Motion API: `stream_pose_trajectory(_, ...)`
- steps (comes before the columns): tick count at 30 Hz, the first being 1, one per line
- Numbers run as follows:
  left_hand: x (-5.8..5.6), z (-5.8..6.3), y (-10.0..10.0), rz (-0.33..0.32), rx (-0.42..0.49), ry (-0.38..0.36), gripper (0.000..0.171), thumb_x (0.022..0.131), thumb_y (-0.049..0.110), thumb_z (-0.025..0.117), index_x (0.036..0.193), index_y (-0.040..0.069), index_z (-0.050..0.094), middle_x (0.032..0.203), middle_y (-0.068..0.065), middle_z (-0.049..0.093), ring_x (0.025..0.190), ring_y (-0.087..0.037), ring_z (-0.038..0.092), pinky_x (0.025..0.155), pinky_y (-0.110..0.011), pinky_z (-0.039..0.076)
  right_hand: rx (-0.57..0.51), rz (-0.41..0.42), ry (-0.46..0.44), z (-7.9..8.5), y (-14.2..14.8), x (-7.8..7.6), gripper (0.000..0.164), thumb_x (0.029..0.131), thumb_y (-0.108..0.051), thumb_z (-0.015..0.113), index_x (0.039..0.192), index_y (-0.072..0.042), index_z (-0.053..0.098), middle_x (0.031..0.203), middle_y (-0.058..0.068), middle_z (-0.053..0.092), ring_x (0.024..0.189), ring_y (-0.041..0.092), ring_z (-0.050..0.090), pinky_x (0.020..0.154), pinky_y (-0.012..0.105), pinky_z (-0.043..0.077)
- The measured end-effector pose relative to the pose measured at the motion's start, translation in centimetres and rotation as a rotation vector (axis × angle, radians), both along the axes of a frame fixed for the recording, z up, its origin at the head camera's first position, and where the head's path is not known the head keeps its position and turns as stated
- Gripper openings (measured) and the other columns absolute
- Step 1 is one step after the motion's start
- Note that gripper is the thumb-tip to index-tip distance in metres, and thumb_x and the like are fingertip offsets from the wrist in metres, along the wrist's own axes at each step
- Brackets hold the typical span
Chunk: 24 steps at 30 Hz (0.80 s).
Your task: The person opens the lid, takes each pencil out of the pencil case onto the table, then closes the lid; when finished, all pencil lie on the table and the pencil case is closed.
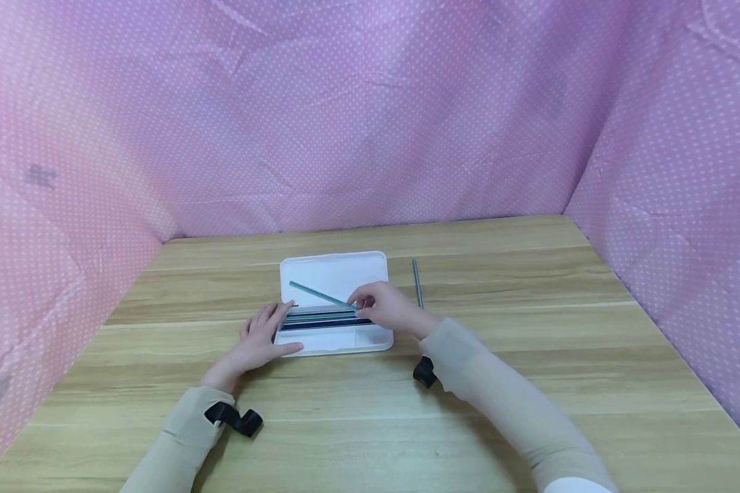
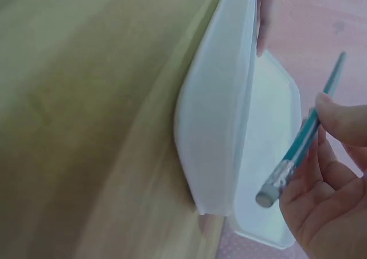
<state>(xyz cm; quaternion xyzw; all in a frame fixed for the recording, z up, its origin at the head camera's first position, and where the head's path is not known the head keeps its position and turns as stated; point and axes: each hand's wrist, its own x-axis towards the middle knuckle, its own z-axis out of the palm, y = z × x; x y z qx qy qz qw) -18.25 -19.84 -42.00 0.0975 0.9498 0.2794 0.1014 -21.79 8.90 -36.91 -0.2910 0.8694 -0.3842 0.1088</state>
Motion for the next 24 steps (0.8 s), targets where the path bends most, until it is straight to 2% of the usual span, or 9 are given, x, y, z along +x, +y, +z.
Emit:
stream_pose_trajectory(8,-0.1,0.2,0.1,0.0,-0.009,0.002,0.092,0.08,0.052,0.069,0.152,0.022,0.02,0.155,-0.025,0.007,0.141,-0.046,0.0,0.107,-0.063,-0.005,-0.133,-0.143,-0.116,0.3,1.4,0.3,0.022,0.089,-0.004,0.062,0.111,-0.004,0.067,0.094,0.008,0.062,0.087,0.019,0.055,0.075,0.027,0.047)
stream_pose_trajectory(17,-0.1,0.3,0.1,0.001,-0.01,0.003,0.092,0.08,0.052,0.068,0.152,0.022,0.02,0.155,-0.025,0.007,0.141,-0.047,0.0,0.107,-0.063,-0.004,-0.157,-0.247,-0.155,0.1,3.4,-0.1,0.025,0.089,-0.006,0.063,0.114,-0.004,0.065,0.099,0.01,0.062,0.092,0.021,0.054,0.075,0.027,0.046)
stream_pose_trajectory(24,0.1,0.2,0.2,0.007,-0.012,-0.008,0.092,0.08,0.053,0.069,0.152,0.021,0.02,0.155,-0.025,0.007,0.141,-0.046,0.0,0.107,-0.063,-0.004,-0.187,-0.328,-0.253,-0.5,5.6,-0.3,0.033,0.091,-0.01,0.062,0.122,-0.001,0.06,0.11,0.013,0.061,0.098,0.02,0.054,0.079,0.025,0.047)
